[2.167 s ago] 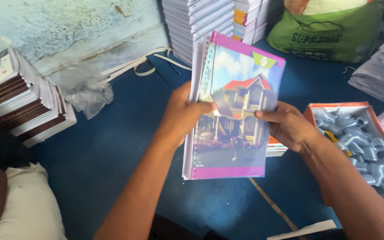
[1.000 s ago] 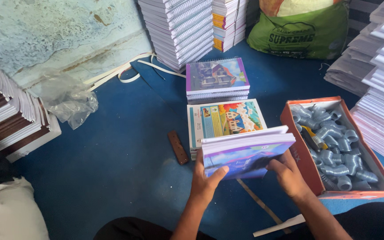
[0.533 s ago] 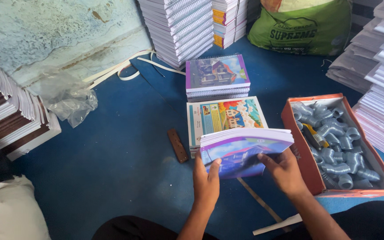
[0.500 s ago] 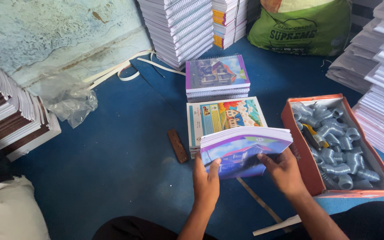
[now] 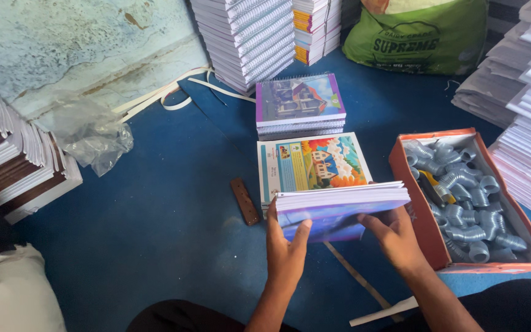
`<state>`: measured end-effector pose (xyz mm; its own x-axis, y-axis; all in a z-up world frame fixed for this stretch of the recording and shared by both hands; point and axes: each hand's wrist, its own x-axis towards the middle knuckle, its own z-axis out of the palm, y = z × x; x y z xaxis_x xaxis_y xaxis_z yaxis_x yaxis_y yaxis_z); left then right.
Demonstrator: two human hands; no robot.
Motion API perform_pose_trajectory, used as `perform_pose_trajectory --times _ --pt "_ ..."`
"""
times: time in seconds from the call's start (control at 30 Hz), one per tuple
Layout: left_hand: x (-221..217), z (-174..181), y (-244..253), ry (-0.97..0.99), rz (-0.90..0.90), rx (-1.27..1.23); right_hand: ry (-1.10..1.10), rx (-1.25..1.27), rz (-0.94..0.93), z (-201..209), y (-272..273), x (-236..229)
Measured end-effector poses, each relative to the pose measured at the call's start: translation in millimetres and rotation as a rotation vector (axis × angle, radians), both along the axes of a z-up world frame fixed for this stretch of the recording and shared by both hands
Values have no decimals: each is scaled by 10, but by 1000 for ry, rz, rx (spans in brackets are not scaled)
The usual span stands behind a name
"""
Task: The person sits on the floor and assembles spiral-bound notebooks by inserting metal spiral coils into pre-punched holes. They handle multiple notebooks, aligning pages and securing the coils, then stack the completed units.
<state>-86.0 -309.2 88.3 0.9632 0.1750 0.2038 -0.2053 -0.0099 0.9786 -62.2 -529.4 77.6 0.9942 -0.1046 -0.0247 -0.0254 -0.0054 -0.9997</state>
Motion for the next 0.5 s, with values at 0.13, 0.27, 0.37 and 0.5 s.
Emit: perform_pose_trajectory --times 0.13,0.27,0.37,0.5 --pt "56 -12 -18 72 33 -66 -59 -50 7 53 75 10" --pt "55 -49 -46 83 86 -16 -74 -59 -9 57 112 -8" --pt "29 -79 -59 50 123 69 -67 -24 -9 56 82 1" --pt "14 -102 -56 13 111 41 -97 25 4 81 42 47"
